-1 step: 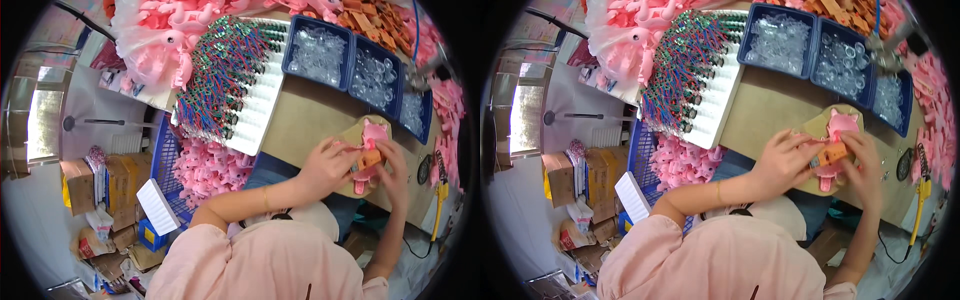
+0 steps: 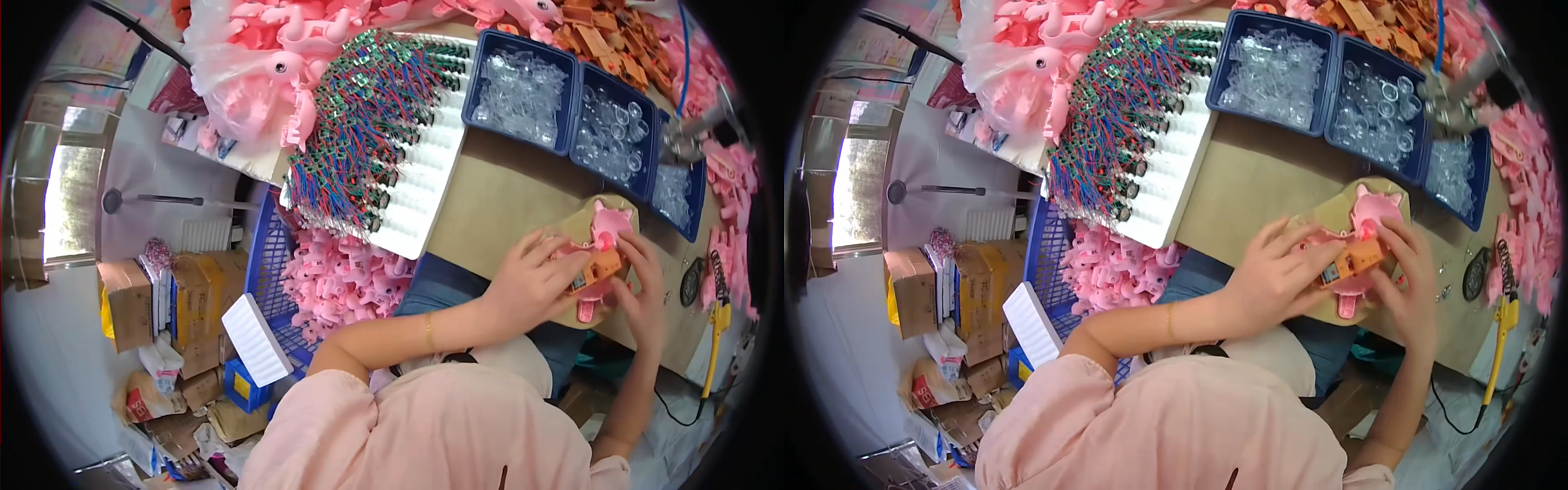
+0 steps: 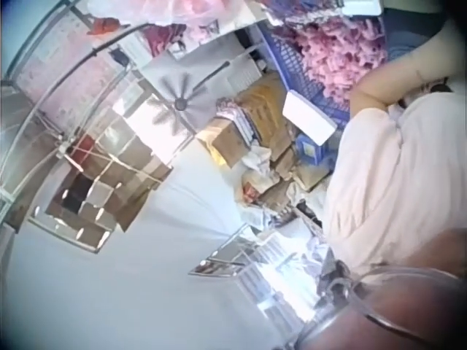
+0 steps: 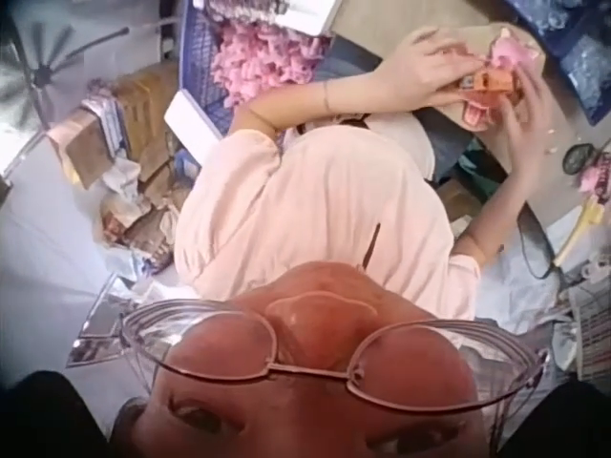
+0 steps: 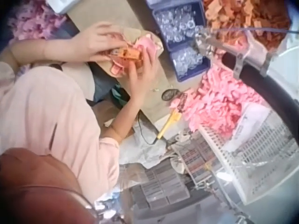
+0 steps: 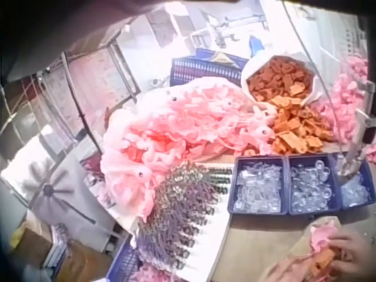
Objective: Assembling plastic toy horses by placing internal components into the shell and securing them with a pneumatic screwdriver and soldering tool.
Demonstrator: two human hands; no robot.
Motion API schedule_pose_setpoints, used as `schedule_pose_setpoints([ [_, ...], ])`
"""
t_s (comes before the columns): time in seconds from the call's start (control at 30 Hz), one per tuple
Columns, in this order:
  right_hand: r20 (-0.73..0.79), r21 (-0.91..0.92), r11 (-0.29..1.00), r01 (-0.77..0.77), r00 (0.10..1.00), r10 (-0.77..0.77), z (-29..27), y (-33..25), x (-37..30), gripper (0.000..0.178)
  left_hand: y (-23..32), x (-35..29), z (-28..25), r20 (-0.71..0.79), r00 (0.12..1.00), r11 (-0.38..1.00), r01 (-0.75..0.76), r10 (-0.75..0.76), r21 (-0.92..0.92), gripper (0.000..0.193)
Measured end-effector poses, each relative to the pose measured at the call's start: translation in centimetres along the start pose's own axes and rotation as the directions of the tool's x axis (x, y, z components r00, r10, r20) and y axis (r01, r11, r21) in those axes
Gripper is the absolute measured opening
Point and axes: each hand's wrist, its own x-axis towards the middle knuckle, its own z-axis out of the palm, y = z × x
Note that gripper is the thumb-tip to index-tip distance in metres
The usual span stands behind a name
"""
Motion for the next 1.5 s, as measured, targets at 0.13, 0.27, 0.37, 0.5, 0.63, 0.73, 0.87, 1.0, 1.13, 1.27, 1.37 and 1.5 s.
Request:
schedule_pose_setpoints([
  [0.13, -0.183, 0.067, 0.987, -0.148, 0.97, 0.158, 0.1, 0.8, -3.5, 0.04, -2.3, 0.0, -5.2, 0.083, 0.984, 0.981, 0.165, -0.157, -0.103, 0.046],
  [0.27, -0.237, 0.204, 0.957, -0.207, 0.938, 0.253, -0.6, 1.2, -4.9, 0.023, -12.1, 5.0, -11.3, -0.053, 0.932, 0.911, 0.363, -0.359, 0.196, 0.017],
  [0.37, -0.3, 0.25, 0.952, -0.177, 0.92, 0.25, -0.3, 0.1, -4.4, 0.016, -18.8, 10.5, -14.8, -0.227, 0.968, 0.842, 0.207, -0.104, 0.499, 0.021],
  [0.5, -0.327, 0.316, 0.932, -0.179, 0.901, 0.284, 1.1, -1.4, -3.7, 0.015, -21.9, 13.3, -13.8, -0.026, 0.913, 0.567, 0.275, -0.407, 0.776, 0.021],
  [0.63, -0.366, 0.315, 0.933, -0.174, 0.885, 0.288, 0.3, -2.2, -3.8, 0.013, -21.4, 14.3, -13.2, -0.032, 0.989, 0.586, 0.113, -0.146, 0.803, 0.021],
  [0.73, -0.376, 0.295, 0.94, -0.169, 0.884, 0.277, 0.1, -2.2, -3.7, 0.012, -20.1, 14.0, -12.5, 0.011, 0.987, 0.92, 0.145, -0.16, 0.365, 0.024],
  [0.87, -0.332, 0.334, 0.929, -0.158, 0.903, 0.273, 0.8, -3.2, -2.8, 0.011, -22.6, 13.2, -14.0, 0.117, 0.819, 0.602, 0.501, -0.561, -0.622, 0.026],
  [1.0, -0.333, 0.276, 0.954, -0.119, 0.919, 0.211, 1.1, -4.7, -3.0, 0.01, -18.3, 11.2, -16.8, 0.132, 0.849, 0.162, 0.246, -0.511, -0.956, 0.023],
  [1.13, -0.247, 0.265, 0.964, -0.019, 0.965, 0.087, 1.8, -6.8, -3.1, 0.012, -10.5, 8.3, -15.9, 0.156, 0.807, 0.075, 0.24, -0.569, -0.968, 0.022],
  [1.27, -0.049, 0.288, 0.95, 0.119, 0.993, -0.109, 4.5, -9.4, -0.7, 0.012, -5.3, 3.0, -12.4, 0.197, 0.693, -0.018, 0.256, -0.693, -0.966, 0.02],
  [1.37, -0.021, 0.371, 0.927, 0.047, 0.999, -0.043, 5.0, -9.8, 0.5, 0.011, -2.6, 0.6, -9.6, 0.247, 0.64, -0.101, 0.255, -0.728, -0.962, 0.015],
  [1.5, -0.037, 0.778, 0.584, -0.232, 0.911, 0.411, 4.2, -10.5, 1.1, 0.008, 0.0, 0.2, -7.3, 0.235, 0.695, -0.015, 0.308, -0.679, -0.951, 0.023],
])
